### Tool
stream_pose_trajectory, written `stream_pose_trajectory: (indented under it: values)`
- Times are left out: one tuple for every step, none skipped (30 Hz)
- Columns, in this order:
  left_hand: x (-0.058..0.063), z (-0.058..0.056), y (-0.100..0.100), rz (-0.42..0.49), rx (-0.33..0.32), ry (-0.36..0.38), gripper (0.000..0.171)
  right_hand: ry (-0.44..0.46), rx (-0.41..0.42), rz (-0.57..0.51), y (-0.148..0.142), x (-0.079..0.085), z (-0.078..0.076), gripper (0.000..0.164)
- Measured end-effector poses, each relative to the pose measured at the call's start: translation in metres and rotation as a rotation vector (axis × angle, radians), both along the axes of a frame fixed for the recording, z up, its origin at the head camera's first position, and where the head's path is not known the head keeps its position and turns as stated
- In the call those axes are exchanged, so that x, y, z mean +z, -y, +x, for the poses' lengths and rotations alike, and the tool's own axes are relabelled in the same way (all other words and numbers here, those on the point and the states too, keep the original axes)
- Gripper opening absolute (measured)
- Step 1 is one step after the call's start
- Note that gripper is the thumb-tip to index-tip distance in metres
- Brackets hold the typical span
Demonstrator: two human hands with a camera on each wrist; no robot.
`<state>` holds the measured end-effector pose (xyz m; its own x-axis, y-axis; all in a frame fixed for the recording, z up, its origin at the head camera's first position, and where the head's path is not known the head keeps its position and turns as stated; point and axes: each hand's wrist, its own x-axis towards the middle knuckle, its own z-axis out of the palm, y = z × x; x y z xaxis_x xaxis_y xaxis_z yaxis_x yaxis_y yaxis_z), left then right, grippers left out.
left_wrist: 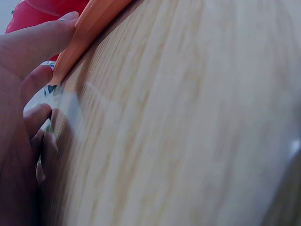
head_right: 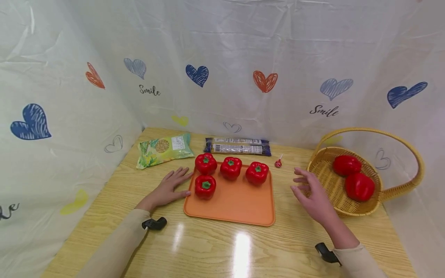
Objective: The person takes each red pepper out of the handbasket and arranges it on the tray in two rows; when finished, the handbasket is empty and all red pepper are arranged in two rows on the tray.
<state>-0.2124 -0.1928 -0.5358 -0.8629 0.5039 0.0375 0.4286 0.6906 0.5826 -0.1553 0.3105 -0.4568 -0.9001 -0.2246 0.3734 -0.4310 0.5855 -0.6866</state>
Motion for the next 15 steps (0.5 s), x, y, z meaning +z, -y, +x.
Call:
stream_pose_trajectory:
  values:
    - [0.0,0.0,0.0,0.001,0.0,0.001,0.077,-0.001,-0.006,-0.001,-0.004,0.001,0.001,0.059]
    - [0.0,0.0,0.0,0.0,0.0,0.0,0.077,-0.004,-0.012,0.002,-0.007,0.002,0.001,0.059]
    - [0.0,0.0,-0.001,-0.001,0.0,-0.002,0.077,-0.011,-0.02,0.003,-0.01,0.004,0.002,0.059]
    - [0.001,0.0,-0.001,-0.002,-0.001,-0.004,0.077,-0.019,-0.029,0.005,-0.013,0.005,0.003,0.059]
    - [0.001,0.0,-0.001,-0.002,-0.001,-0.005,0.077,-0.025,-0.037,0.006,-0.016,0.006,0.003,0.058]
    - [0.001,0.0,-0.001,-0.002,-0.001,-0.007,0.077,-0.033,-0.05,0.015,-0.019,0.008,0.004,0.058]
    - [0.001,0.001,-0.001,-0.003,-0.001,-0.008,0.077,-0.037,-0.06,0.017,-0.022,0.009,0.004,0.058]
    - [0.001,0.001,-0.001,-0.005,-0.001,-0.009,0.077,-0.042,-0.071,0.026,-0.025,0.011,0.005,0.058]
    - [0.002,0.001,-0.001,-0.006,0.0,-0.009,0.077,-0.042,-0.079,0.032,-0.028,0.012,0.005,0.057]
    - [0.002,0.001,-0.001,-0.006,0.0,-0.006,0.077,-0.038,-0.09,0.043,-0.031,0.013,0.006,0.057]
    - [0.002,0.001,-0.001,-0.007,0.0,-0.004,0.077,-0.032,-0.099,0.053,-0.035,0.014,0.006,0.057]
    - [0.002,0.001,-0.001,-0.008,0.0,-0.002,0.077,-0.023,-0.109,0.065,-0.038,0.016,0.007,0.056]
    - [0.003,0.002,-0.001,-0.007,0.0,0.0,0.077,-0.014,-0.117,0.075,-0.041,0.016,0.007,0.056]
    - [0.003,0.002,-0.001,-0.005,0.0,0.002,0.077,-0.003,-0.127,0.086,-0.045,0.016,0.007,0.056]
    - [0.004,0.002,-0.001,-0.004,0.0,0.003,0.077,0.01,-0.137,0.094,-0.05,0.016,0.006,0.057]
